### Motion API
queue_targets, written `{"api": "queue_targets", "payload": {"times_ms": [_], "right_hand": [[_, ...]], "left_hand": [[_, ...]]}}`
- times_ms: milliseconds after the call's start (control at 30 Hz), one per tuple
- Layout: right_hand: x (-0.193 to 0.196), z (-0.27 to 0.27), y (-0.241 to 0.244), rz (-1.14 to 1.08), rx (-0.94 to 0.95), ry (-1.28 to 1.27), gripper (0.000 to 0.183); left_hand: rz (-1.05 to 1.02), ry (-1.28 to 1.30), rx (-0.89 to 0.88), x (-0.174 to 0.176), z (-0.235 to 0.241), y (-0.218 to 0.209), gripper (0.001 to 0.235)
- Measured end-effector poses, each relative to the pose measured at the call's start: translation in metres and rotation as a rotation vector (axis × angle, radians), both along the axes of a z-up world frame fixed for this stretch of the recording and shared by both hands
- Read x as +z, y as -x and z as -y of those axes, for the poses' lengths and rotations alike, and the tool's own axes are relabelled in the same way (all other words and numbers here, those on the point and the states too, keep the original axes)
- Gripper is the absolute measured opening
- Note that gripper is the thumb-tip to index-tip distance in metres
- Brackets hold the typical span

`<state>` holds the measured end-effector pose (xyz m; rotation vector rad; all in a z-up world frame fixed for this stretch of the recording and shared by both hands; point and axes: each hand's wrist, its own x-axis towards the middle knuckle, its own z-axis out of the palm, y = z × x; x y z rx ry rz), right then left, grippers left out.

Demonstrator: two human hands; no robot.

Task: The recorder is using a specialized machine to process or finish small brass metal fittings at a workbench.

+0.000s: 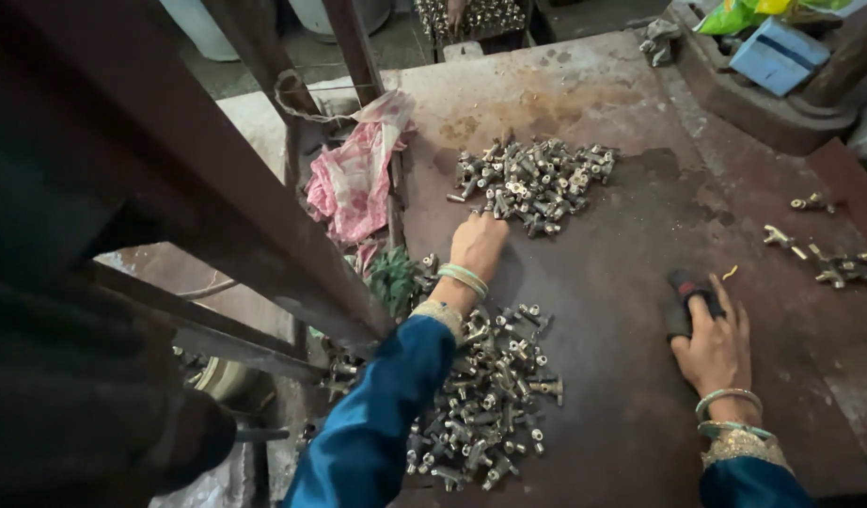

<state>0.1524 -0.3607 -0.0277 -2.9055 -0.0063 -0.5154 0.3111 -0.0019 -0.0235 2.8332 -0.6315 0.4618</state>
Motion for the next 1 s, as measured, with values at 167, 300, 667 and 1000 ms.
{"api": "queue_targets", "payload": {"times_ms": [167, 300, 667, 1000], "right_hand": [[0.000, 0.000, 0.001, 0.027, 0.018, -0.011, 0.062], [-0.007, 0.005, 0.001, -0.005, 0.007, 0.008, 0.063], [-0.007, 0.006, -0.001, -0.008, -0.011, 0.005, 0.060], [-0.008, 0.002, 0.006, 0.037, 0.035, -0.045, 0.061]], "left_hand": [[-0.078, 0.087, 0.160, 0.007, -0.011, -0.019, 0.012], [0.129, 0.307, 0.391, 0.014, -0.034, -0.059, 0.016], [-0.179, 0.013, 0.355, -0.005, -0.045, -0.081, 0.013], [-0.274, 0.261, -0.070, 0.122, -0.051, 0.177, 0.013]]}}
